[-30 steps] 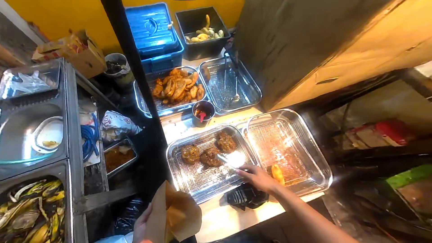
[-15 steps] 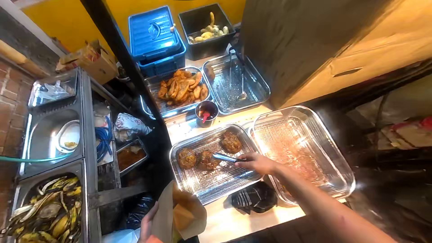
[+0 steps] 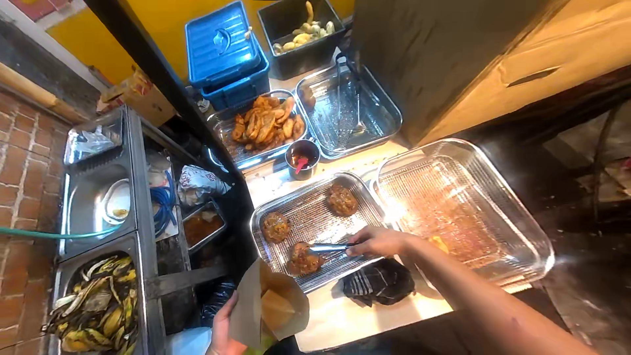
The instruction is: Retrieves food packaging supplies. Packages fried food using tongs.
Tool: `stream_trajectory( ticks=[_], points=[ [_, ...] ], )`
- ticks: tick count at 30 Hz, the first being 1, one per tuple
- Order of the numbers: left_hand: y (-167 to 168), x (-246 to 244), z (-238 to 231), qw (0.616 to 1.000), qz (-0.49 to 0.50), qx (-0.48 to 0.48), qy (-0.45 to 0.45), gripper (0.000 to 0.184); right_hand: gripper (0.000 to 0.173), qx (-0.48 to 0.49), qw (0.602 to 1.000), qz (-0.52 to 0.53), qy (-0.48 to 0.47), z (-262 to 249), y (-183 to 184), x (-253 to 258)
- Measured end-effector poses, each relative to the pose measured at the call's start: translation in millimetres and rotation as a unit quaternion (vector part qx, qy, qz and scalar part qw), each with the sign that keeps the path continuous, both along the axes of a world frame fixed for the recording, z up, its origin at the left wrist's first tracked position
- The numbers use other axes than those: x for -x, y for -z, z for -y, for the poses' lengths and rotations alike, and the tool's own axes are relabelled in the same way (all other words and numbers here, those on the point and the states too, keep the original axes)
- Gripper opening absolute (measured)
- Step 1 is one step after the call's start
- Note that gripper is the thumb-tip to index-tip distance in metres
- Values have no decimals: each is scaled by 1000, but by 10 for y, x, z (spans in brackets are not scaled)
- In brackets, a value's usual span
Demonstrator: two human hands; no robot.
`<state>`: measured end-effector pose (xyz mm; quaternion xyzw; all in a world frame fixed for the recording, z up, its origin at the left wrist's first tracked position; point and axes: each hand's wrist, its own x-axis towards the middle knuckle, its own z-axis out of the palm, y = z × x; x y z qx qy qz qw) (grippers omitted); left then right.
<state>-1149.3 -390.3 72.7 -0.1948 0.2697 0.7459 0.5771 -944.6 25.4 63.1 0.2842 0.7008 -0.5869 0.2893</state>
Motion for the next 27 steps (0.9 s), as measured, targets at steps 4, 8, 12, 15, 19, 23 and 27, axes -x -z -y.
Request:
stream_trajectory(
  ticks=[4, 8, 12, 15, 19, 23, 27],
  points=[
    [8, 14, -10, 1000, -2, 4, 11, 42, 27, 77, 997, 2, 1, -113, 238, 111],
    [-21, -22, -8, 1000, 0, -5, 30, 44, 29, 54, 996, 43, -63, -108, 106, 256],
    [-24, -52, -7, 1000, -3, 3, 29, 43, 28, 15, 990, 71, -117, -73, -54, 318],
    [-25, -74, -39, 999, -8, 21, 23, 43, 27, 58, 994, 32, -88, 22, 184, 338],
    [-72, -53, -19, 998, -16, 44, 33, 44, 25, 90, 994, -17, -56, 151, 221, 424],
    [-55, -8, 1, 999, -9, 27, 33, 45, 30, 61, 993, 3, -96, 263, 98, 481],
    [-69, -17, -41, 999, -15, 29, 35, 43, 30, 17, 994, -41, -100, 358, 72, 469]
  ],
)
